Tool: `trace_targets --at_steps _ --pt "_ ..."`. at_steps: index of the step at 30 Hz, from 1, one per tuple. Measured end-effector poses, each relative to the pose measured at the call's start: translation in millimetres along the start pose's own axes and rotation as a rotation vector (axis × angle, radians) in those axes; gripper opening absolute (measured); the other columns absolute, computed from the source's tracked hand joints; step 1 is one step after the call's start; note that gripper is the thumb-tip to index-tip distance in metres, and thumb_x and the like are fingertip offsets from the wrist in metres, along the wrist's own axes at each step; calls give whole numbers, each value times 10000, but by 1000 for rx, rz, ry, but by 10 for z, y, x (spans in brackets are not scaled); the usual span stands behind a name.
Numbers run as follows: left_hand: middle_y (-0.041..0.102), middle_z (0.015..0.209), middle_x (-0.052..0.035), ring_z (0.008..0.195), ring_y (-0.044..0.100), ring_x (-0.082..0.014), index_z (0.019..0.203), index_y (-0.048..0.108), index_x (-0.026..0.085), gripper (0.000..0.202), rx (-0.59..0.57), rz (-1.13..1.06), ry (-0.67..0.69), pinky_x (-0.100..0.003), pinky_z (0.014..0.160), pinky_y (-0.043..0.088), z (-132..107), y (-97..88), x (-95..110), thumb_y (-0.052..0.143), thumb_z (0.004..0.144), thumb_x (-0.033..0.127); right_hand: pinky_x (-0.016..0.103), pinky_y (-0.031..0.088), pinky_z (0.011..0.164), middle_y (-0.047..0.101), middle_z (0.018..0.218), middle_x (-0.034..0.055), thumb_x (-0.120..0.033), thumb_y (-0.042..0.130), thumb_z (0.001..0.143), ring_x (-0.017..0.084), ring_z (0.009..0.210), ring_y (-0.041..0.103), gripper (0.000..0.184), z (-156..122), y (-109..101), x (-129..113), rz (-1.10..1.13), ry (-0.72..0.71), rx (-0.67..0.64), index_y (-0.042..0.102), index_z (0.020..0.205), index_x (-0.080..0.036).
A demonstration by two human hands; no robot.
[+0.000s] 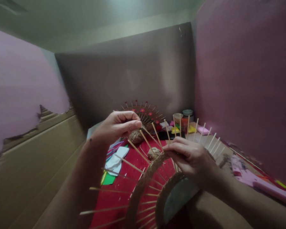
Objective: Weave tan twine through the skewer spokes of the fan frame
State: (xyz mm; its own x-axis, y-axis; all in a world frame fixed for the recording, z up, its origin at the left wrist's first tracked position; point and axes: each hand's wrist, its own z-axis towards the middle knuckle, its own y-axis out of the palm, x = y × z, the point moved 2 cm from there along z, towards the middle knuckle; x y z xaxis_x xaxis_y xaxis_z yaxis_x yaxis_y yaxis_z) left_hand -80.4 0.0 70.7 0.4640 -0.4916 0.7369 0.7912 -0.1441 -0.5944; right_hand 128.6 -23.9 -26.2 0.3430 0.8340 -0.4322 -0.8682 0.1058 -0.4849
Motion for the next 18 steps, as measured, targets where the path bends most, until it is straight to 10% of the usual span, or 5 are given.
trace_targets --at_steps 8,18 --pt "453 524 29 452 386 -68 681 595 139 187 -358 -138 -248 -186 415 290 -368 45 -676 640 732 314 262 451 608 613 783 43 -155 489 847 124 675 563 177 -26 -40 -21 -23 -3 22 650 920 -151" --pt "574 597 -45 557 515 -140 710 671 167 138 -607 -68 -145 -230 507 414 -404 129 -634 654 728 303 239 408 514 580 737 8 -155 546 797 101 579 508 244 -68 -108 -101 -103 -43 24 552 1042 -155"
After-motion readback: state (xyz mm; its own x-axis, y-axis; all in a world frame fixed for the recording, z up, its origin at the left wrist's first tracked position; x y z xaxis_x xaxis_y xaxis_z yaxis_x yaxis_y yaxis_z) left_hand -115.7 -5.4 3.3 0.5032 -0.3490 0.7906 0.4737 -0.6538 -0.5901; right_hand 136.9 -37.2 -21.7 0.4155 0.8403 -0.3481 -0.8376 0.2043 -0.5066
